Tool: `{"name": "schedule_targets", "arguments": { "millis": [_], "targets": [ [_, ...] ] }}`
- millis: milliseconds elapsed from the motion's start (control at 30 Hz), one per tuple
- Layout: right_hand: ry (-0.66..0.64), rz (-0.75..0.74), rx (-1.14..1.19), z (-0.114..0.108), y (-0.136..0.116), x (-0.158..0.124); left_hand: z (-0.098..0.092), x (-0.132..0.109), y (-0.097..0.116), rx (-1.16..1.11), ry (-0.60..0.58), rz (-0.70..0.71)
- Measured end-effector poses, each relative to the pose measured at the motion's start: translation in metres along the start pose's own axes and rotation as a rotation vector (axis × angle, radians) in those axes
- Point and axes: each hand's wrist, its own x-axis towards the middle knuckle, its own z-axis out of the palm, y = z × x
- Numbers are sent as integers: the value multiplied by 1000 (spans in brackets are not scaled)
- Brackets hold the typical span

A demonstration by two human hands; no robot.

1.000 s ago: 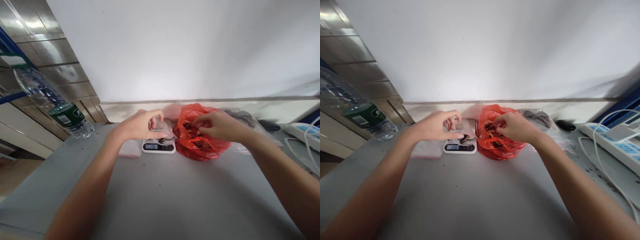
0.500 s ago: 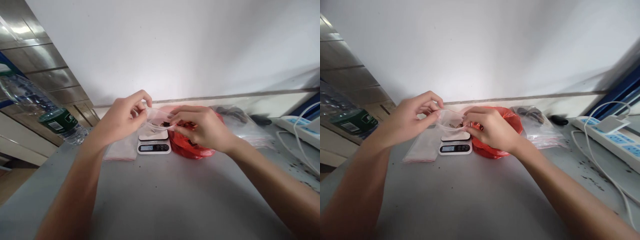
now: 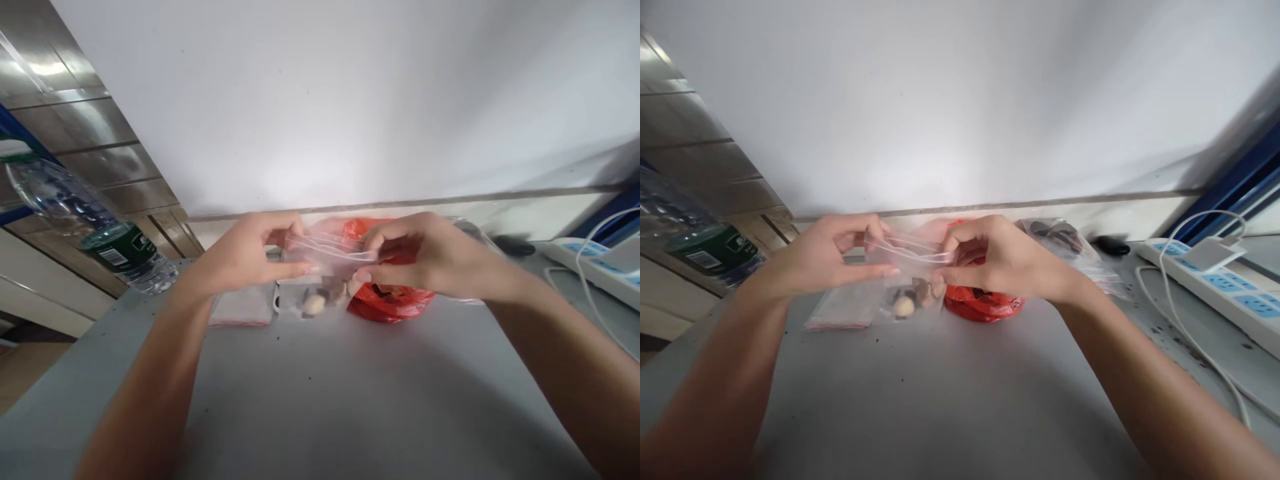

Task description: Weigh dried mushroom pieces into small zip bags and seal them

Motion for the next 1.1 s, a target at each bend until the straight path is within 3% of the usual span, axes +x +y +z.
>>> {"name": "schedule_targets", "arguments": {
  "millis": [67, 167, 300, 467, 700, 833, 1100],
  "targets": [
    [34, 12, 72, 3, 1, 0, 3, 0, 1, -88, 84, -27],
    [262, 2, 56, 9, 4, 3, 7, 2, 0, -208, 186, -109],
    [411, -25, 14, 8, 5, 4, 11, 6, -6, -288, 204, -188],
    [303, 60, 1, 1, 6, 3, 11, 7, -4, -272, 246, -102],
    [119, 77, 72, -1, 10, 3, 17, 6, 10, -156, 188, -34],
    [100, 54, 99, 3, 8, 4, 26, 8, 9, -119, 202, 19],
    [140, 2, 102, 13, 8, 4, 33, 6, 15, -18, 86, 50]
  ]
}}
